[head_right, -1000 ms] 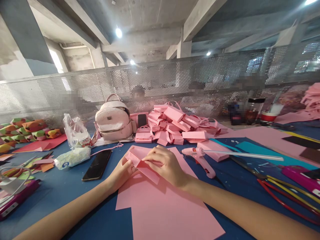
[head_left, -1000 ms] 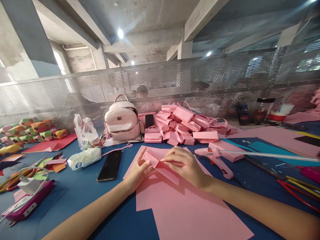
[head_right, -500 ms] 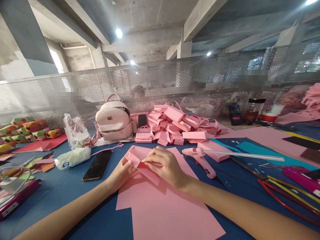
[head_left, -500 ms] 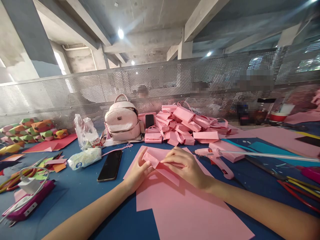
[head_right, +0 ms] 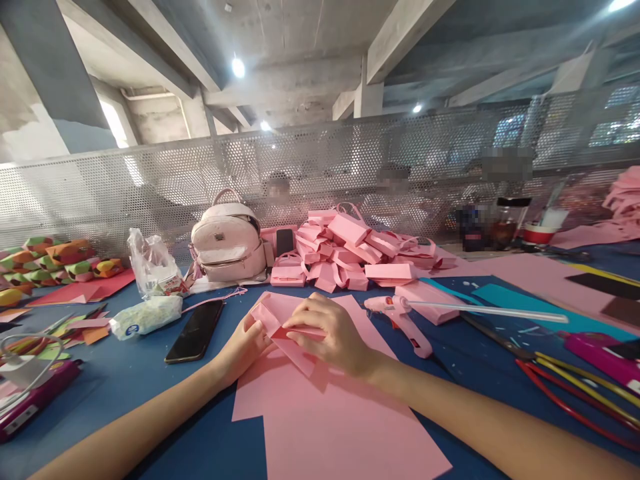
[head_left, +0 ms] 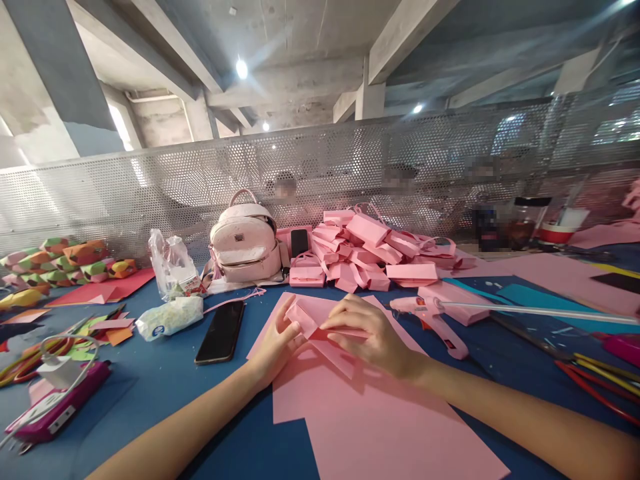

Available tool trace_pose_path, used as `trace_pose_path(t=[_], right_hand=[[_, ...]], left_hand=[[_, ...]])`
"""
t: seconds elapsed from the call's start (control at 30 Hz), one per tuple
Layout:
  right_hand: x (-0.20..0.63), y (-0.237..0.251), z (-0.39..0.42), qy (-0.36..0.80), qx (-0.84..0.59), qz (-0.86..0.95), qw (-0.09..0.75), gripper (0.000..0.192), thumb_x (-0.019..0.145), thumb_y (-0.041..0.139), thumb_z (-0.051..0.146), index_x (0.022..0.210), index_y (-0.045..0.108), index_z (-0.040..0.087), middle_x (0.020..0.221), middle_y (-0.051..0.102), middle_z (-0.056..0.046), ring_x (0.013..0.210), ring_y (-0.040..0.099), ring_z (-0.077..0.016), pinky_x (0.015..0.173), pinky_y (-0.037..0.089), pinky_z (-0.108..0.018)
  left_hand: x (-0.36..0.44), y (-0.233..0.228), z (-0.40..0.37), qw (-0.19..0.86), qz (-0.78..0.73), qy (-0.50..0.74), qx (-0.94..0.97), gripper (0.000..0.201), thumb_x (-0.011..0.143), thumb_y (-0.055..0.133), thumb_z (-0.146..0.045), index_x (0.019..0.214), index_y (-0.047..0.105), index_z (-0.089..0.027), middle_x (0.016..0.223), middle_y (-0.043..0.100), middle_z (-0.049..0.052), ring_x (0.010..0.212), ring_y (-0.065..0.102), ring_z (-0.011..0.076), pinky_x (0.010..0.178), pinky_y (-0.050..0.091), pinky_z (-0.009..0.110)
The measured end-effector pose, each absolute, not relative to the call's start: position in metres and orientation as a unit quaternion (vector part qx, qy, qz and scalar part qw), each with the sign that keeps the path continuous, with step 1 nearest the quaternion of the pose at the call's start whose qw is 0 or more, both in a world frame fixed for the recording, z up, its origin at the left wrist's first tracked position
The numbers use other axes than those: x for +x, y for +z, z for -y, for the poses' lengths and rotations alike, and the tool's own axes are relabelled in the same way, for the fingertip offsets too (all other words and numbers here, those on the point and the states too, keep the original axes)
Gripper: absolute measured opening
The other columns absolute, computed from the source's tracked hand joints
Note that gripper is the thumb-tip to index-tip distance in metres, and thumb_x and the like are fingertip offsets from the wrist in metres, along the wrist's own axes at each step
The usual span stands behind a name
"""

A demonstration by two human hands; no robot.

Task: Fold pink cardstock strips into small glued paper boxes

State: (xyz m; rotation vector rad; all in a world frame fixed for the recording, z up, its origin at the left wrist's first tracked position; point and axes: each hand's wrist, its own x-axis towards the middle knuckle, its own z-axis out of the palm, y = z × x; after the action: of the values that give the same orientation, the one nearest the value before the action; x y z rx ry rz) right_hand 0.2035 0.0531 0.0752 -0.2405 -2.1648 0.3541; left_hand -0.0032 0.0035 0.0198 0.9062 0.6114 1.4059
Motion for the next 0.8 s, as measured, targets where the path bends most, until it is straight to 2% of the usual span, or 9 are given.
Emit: trace_pose_path(t=[0.1, 0.2, 0.33, 0.5, 0.67, 0.8], right_hand=[[0.2053, 0.0783, -0.0523, 0.182, -0.097, 0.875, 0.437, 0.038, 0.099, 0.046, 0.043, 0.091, 0.075, 0.021, 0.086, 0.071, -0.007, 0.081, 0.059, -0.0205, 0.075, 0.048, -0.036], [0.2066, 0.0825, -0.0507, 0.207, -0.099, 0.874, 0.429, 0.045, 0.102, 0.039, 0.043, 0.091, 0.076, 0.021, 0.086, 0.073, -0.007, 0.082, 0.061, -0.0209, 0.077, 0.048, -0.036], [0.2058, 0.0829, -0.0498, 0.216, -0.131, 0.868, 0.428, 0.036, 0.100, 0.045, 0.035, 0.090, 0.075, 0.021, 0.086, 0.075, -0.005, 0.081, 0.062, -0.0198, 0.077, 0.048, -0.033], [0.2015, 0.0772, -0.0520, 0.200, -0.154, 0.865, 0.433, 0.017, 0.094, 0.061, 0.029, 0.084, 0.072, 0.021, 0.083, 0.074, -0.003, 0.078, 0.061, -0.0189, 0.076, 0.047, -0.032], [0.1996, 0.0771, -0.0516, 0.197, -0.142, 0.865, 0.439, 0.013, 0.093, 0.063, 0.028, 0.084, 0.071, 0.021, 0.083, 0.072, -0.003, 0.079, 0.060, -0.0181, 0.074, 0.048, -0.031], [0.2000, 0.0795, -0.0493, 0.187, -0.129, 0.863, 0.452, 0.013, 0.093, 0.063, 0.028, 0.085, 0.071, 0.023, 0.083, 0.071, -0.002, 0.080, 0.058, -0.0182, 0.077, 0.046, -0.033]], left_hand=[[-0.0027, 0.0212, -0.0029, 0.628, -0.270, 0.613, 0.395, 0.086, 0.075, 0.080, -0.043, 0.148, 0.036, -0.032, 0.138, 0.056, 0.014, 0.124, 0.056, 0.0337, 0.104, 0.043, 0.051], [-0.0028, 0.0208, -0.0031, 0.623, -0.274, 0.617, 0.395, 0.088, 0.074, 0.081, -0.044, 0.148, 0.036, -0.033, 0.140, 0.053, 0.013, 0.127, 0.053, 0.0344, 0.105, 0.043, 0.052], [-0.0030, 0.0194, -0.0027, 0.620, -0.278, 0.613, 0.402, 0.089, 0.073, 0.082, -0.043, 0.148, 0.035, -0.034, 0.146, 0.046, 0.013, 0.128, 0.052, 0.0344, 0.107, 0.041, 0.051], [-0.0026, 0.0184, -0.0021, 0.616, -0.276, 0.593, 0.439, 0.090, 0.073, 0.082, -0.043, 0.149, 0.034, -0.035, 0.146, 0.046, 0.013, 0.129, 0.051, 0.0357, 0.106, 0.042, 0.051], [-0.0027, 0.0158, -0.0023, 0.611, -0.290, 0.565, 0.473, 0.100, 0.068, 0.083, -0.050, 0.151, 0.029, -0.034, 0.149, 0.043, 0.014, 0.130, 0.049, 0.0380, 0.104, 0.044, 0.052], [-0.0018, 0.0162, -0.0010, 0.607, -0.285, 0.560, 0.486, 0.098, 0.071, 0.081, -0.052, 0.152, 0.029, -0.033, 0.148, 0.045, 0.013, 0.132, 0.047, 0.0372, 0.104, 0.045, 0.051]])
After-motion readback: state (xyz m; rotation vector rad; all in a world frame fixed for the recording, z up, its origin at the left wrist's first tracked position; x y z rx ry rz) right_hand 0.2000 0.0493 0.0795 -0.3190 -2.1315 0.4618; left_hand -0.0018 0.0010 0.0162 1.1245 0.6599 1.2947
